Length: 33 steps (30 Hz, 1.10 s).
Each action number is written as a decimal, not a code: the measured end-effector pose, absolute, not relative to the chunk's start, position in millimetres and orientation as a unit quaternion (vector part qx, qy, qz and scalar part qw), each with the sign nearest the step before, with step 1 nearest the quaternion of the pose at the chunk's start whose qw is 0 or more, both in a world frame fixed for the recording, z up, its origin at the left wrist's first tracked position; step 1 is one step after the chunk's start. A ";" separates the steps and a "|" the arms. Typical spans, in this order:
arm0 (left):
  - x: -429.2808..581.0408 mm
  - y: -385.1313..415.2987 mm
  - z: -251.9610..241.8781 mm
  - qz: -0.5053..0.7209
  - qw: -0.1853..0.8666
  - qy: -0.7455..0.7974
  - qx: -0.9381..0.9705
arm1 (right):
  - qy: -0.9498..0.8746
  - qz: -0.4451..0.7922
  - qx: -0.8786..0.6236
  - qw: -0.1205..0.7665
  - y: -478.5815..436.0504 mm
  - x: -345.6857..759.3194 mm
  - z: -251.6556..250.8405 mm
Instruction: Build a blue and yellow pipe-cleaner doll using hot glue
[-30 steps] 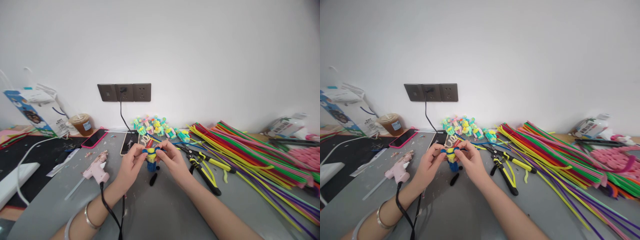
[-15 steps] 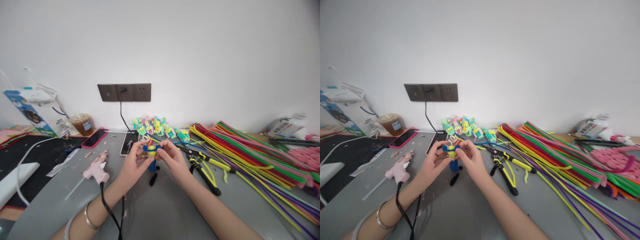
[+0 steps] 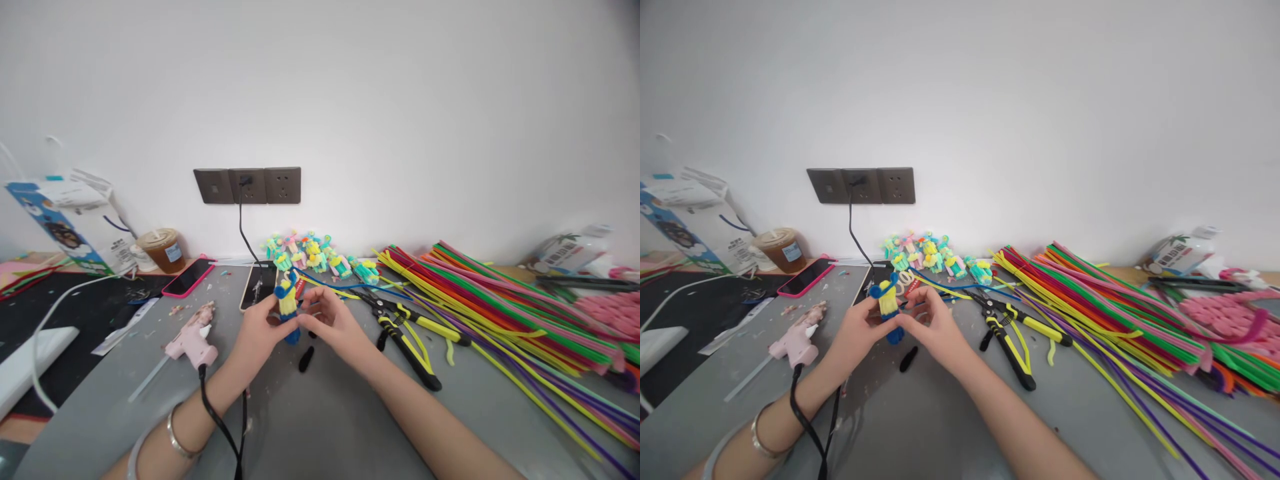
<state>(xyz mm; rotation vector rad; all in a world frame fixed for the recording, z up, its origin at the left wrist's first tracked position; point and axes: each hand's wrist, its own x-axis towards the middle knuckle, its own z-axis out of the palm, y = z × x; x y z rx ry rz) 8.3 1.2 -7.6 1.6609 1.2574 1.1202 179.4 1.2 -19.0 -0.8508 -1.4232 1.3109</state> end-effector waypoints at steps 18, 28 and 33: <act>7.8 -2.2 -7.0 0.451 0.333 0.458 0.690 | -0.660 0.541 -0.295 0.430 -18.1 161.0 -29.8; 7.3 -3.7 -7.4 0.442 0.359 0.443 0.692 | -0.615 0.574 -0.286 0.459 -14.6 163.3 -23.3; 7.0 -1.7 -7.9 0.450 0.370 0.436 0.686 | -0.600 0.576 -0.297 0.469 -10.9 166.6 -17.9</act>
